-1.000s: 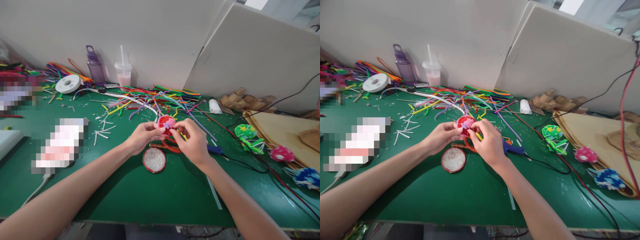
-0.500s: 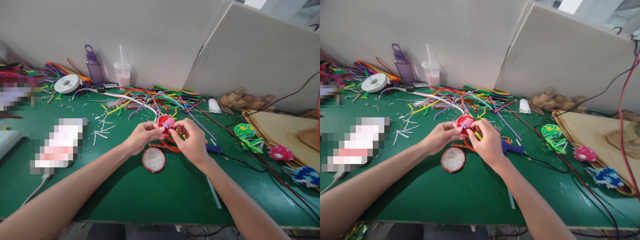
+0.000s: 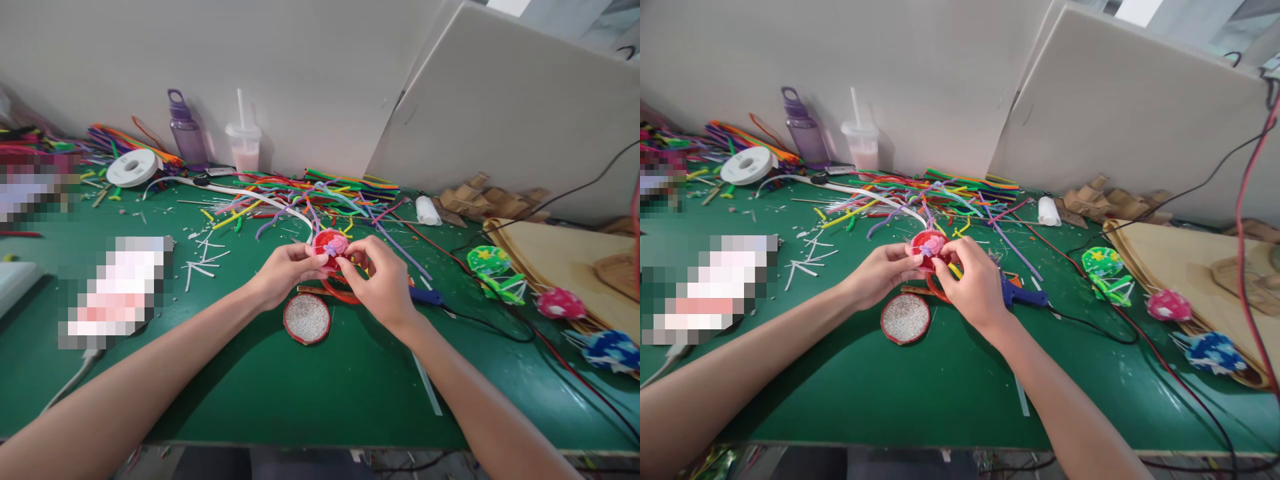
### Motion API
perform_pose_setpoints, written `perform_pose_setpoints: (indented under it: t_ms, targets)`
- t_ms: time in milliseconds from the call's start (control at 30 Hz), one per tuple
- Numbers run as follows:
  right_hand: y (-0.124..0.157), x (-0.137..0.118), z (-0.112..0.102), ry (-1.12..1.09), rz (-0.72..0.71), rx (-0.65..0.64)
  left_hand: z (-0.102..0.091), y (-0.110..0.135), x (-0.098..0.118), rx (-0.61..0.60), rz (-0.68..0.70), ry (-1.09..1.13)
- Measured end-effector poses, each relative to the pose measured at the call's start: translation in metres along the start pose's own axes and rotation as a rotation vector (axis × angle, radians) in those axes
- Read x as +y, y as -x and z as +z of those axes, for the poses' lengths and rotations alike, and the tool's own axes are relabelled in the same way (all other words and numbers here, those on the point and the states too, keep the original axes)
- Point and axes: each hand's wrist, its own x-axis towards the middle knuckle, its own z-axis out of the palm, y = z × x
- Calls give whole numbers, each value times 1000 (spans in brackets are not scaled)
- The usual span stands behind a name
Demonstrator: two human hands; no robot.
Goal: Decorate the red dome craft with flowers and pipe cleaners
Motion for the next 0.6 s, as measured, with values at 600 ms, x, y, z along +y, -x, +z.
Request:
perform_pose_setpoints:
  t_ms: [600]
  targets:
    - [-8,9,-7,-85,35,-17,0,0,-1,-9,-6,-41]
